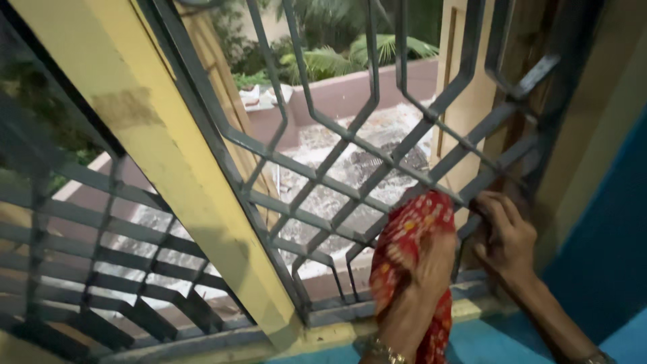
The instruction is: The person wipes a metal window grille with a red patterned cloth. They move the cloth across the grille bars and frame, cleaning the surface from top to bottom and side to side.
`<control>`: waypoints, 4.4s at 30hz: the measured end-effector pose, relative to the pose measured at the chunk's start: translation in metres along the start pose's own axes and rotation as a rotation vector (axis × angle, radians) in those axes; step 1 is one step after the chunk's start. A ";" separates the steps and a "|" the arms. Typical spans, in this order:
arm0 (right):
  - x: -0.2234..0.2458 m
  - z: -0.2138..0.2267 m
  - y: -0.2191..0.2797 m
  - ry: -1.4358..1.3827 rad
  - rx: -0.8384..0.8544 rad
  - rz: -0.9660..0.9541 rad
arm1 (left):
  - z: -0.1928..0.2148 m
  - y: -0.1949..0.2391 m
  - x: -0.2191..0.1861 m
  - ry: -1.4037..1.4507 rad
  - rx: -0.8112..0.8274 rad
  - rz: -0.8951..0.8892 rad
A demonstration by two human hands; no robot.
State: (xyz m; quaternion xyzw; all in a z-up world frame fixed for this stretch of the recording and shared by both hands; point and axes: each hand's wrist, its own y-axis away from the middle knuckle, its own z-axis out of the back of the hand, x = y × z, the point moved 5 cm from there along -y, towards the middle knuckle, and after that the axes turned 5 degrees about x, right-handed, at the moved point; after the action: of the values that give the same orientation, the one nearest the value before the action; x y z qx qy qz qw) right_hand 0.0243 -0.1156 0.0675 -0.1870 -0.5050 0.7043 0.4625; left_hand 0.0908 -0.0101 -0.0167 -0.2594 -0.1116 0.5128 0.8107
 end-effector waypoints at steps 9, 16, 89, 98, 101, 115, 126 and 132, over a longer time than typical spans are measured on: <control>-0.002 -0.020 -0.001 0.097 -0.059 0.030 | 0.109 0.004 -0.012 0.993 -0.509 0.180; -0.006 -0.020 0.003 0.142 -0.039 0.079 | 0.153 0.005 -0.009 0.801 -0.052 0.206; -0.025 -0.033 0.015 0.266 0.080 0.158 | 0.185 0.028 -0.039 0.250 -0.474 0.173; -0.016 -0.025 0.010 0.096 0.036 0.083 | 0.116 -0.052 -0.005 0.133 0.413 0.158; -0.008 -0.019 0.004 0.135 0.046 0.082 | 0.113 -0.063 0.002 0.194 0.550 0.174; -0.018 -0.024 0.010 0.070 0.037 0.033 | 0.157 0.021 -0.032 -0.205 -0.176 -0.041; -0.030 -0.039 0.016 0.092 -0.042 0.054 | 0.135 -0.020 -0.020 0.002 -0.080 0.060; -0.022 -0.032 0.012 0.073 0.008 0.039 | 0.143 -0.005 -0.026 -0.127 -0.121 0.028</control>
State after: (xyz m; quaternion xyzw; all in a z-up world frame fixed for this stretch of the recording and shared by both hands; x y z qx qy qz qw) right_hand 0.0527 -0.1175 0.0393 -0.2207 -0.4813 0.7079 0.4675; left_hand 0.0190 0.0093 0.1080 -0.2766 -0.1900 0.5317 0.7777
